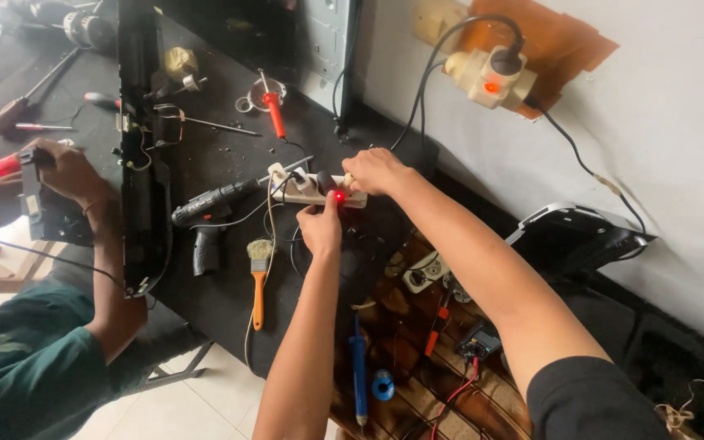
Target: Soldering components onto a circuit board and testing it with a multimeter as part of a radio repair.
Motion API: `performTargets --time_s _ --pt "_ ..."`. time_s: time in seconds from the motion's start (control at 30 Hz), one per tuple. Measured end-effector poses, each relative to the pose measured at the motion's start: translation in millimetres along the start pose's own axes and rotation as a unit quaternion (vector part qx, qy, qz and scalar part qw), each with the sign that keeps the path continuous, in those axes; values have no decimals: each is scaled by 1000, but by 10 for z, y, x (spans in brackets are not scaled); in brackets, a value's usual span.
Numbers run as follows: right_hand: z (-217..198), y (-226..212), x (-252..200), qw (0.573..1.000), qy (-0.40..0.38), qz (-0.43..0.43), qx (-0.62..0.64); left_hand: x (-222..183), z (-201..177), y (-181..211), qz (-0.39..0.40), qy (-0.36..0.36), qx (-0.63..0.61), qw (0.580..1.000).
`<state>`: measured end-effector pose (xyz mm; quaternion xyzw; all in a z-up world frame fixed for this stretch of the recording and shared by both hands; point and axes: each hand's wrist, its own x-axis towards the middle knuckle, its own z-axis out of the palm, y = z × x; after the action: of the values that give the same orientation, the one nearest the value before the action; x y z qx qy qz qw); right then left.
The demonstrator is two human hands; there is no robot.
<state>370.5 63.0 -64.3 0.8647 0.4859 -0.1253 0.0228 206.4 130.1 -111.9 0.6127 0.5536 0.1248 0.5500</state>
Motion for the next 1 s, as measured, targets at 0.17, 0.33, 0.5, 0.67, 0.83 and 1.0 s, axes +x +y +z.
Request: performTargets --time_s 0.17,0.33,0.5,0.67,0.83,1.0 --pt "173 -52 146 996 -3 -55 -67 -150 -96 136 -23 12 11 1000" --pt "135 -119 9 990 17 -92 -106 -69 -5 39 -36 16 17 999" --pt "380 -123 90 980 84 -115 -140 -87 -35 84 -22 -12 61 998" --pt "556 -186 217 982 101 -106 -123 -153 -118 88 -21 -17 63 998" --pt "433 -235 77 982 118 -88 -117 -64 -56 -13 -8 -16 62 998" --pt "510 -150 150 998 59 -37 -6 -140 -89 24 4 -10 47 999"
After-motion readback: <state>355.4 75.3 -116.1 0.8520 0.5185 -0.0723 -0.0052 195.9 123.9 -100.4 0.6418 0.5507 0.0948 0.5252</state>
